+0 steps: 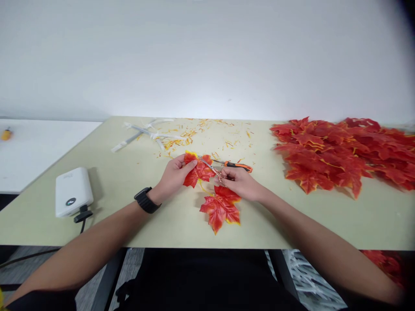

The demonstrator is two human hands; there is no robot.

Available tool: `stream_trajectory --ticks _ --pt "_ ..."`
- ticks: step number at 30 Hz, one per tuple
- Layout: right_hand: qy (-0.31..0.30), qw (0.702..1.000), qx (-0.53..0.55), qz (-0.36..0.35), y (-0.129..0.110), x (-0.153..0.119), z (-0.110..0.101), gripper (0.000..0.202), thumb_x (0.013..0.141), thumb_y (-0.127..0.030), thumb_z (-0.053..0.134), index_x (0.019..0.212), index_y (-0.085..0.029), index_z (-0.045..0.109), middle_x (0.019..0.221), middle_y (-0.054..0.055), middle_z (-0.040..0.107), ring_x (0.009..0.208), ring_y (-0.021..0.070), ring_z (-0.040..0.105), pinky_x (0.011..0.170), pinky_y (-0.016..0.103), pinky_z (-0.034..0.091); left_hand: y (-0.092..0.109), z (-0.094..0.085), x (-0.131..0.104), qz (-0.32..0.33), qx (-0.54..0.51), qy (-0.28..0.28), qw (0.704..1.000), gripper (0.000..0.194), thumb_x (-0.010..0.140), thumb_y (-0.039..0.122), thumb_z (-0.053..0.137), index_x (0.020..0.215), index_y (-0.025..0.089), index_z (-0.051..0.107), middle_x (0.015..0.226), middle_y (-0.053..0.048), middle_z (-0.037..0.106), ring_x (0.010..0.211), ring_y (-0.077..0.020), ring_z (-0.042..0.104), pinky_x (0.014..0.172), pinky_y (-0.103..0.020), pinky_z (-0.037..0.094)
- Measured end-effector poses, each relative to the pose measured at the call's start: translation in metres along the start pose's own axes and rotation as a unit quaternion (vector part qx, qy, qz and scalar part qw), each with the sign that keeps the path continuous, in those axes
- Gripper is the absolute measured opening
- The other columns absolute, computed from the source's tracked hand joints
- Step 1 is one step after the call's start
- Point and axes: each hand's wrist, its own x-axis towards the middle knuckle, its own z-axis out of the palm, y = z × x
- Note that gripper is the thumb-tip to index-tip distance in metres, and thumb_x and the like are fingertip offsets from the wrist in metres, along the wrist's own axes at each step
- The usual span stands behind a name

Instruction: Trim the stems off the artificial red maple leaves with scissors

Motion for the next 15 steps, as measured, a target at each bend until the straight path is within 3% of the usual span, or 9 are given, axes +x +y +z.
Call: stream_trajectory --ticks 7,15 --pt "-0.011 0.999 0.033 0.019 0.000 0.000 0.001 0.045 0.093 -0.051 0.060 0.072 -0.021 0.035 0.070 -0.003 0.039 0.064 0.0116 0.036 0.060 0.027 0.029 0.004 0.001 -0.002 0.004 0.002 -0.001 1.000 0.030 0.084 0.044 0.081 0.087 0.017 0.069 0.078 -0.002 0.070 0.063 -0.0106 0.060 0.058 -0.023 0.048" --pt "-0.028 0.999 0.040 0.003 -0.007 -0.002 -0.001 0.043 0.092 -0.047 0.060 0.071 -0.021 0.033 0.069 -0.004 0.036 0.063 0.0112 0.031 0.059 0.028 0.027 0.011 0.006 -0.006 -0.021 -0.037 -0.021 0.999 0.027 0.079 0.041 0.084 0.085 0.017 0.071 0.078 -0.002 0.071 0.065 -0.0105 0.062 0.061 -0.022 0.051"
